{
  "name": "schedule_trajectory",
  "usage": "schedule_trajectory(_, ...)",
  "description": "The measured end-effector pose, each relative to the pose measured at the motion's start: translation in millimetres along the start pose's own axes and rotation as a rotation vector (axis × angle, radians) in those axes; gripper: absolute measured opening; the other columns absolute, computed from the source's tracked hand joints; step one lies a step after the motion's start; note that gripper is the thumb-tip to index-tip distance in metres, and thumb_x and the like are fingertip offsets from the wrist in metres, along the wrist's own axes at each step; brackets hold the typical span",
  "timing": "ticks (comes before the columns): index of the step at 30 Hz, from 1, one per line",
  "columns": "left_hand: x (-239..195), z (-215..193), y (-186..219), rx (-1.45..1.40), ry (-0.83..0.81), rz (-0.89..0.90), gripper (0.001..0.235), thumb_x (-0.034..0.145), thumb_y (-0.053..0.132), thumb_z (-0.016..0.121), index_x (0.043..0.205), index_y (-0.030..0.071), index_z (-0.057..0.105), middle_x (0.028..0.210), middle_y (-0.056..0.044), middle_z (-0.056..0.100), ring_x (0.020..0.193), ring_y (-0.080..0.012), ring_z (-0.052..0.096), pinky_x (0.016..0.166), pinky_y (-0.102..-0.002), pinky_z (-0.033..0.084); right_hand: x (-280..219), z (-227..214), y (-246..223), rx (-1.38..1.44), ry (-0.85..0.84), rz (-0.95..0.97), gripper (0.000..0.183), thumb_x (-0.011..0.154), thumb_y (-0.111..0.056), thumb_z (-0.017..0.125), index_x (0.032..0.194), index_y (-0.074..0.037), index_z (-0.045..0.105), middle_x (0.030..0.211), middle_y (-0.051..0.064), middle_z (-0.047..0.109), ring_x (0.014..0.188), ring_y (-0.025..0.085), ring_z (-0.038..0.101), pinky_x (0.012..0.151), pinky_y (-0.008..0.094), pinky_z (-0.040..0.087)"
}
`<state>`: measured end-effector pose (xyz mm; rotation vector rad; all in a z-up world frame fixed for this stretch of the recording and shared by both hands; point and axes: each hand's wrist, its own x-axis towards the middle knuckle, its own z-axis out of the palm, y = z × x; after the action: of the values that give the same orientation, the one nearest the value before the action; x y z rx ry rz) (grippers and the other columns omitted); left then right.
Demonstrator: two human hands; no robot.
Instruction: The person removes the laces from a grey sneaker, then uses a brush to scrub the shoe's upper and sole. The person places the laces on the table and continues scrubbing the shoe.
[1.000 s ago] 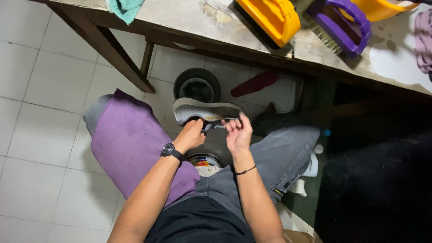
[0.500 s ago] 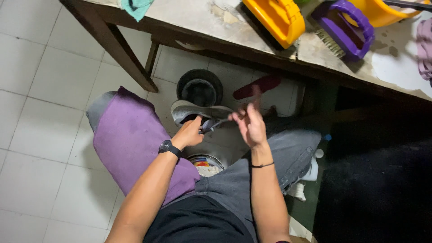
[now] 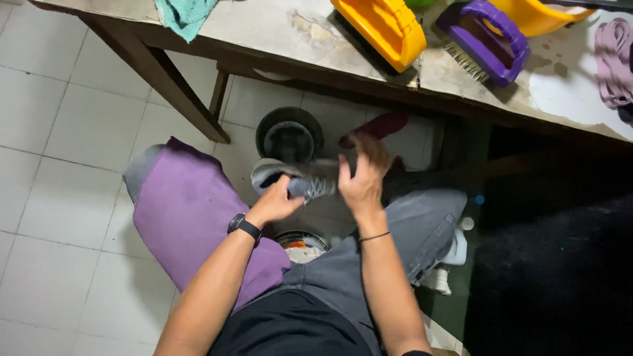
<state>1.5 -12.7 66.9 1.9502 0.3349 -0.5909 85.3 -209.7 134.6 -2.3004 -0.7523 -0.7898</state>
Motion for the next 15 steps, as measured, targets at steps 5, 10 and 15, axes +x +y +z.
schedule_trajectory(5, 16.3, -3.3, -3.8, -0.319, 0.217, -0.05, 0.093, 0.08, 0.04, 0.076, 0.158, 0.008, 0.035, 0.154, -0.025, 0.045, 0.144, -0.0388, 0.041, 0.121, -0.05, 0.032, -52.5, 33.2, -30.6, 0.122, -0.011, 0.098, 0.014, 0.084, -0.024, 0.079, 0.09, -0.019, 0.068, 0.082, -0.002, 0.058, 0.076, 0.025, 0.059, 0.074, 0.038, 0.046)
schedule_trajectory(10, 16.9, -2.4, -10.9, -0.385, 0.257, 0.036, 0.07, 0.093, 0.03, 0.065, 0.153, 0.009, 0.037, 0.101, -0.016, 0.075, 0.116, -0.0288, 0.065, 0.109, -0.048, 0.042, -65.4, 50.7, -43.0, 0.103, -0.068, 0.123, 0.021, 0.081, -0.034, 0.085, 0.094, -0.022, 0.075, 0.088, -0.002, 0.06, 0.082, 0.024, 0.058, 0.072, 0.038, 0.045)
schedule_trajectory(15, 19.3, 2.7, -17.6, -0.49, 0.321, 0.264, 0.07, 0.1, 0.021, 0.06, 0.159, 0.002, 0.028, 0.157, -0.027, 0.038, 0.146, -0.0344, 0.036, 0.123, -0.053, 0.024, -65.2, 54.1, -48.7, 0.03, -0.12, 0.089, 0.005, 0.085, -0.021, 0.075, 0.086, -0.018, 0.071, 0.082, -0.002, 0.054, 0.082, 0.023, 0.057, 0.071, 0.037, 0.044)
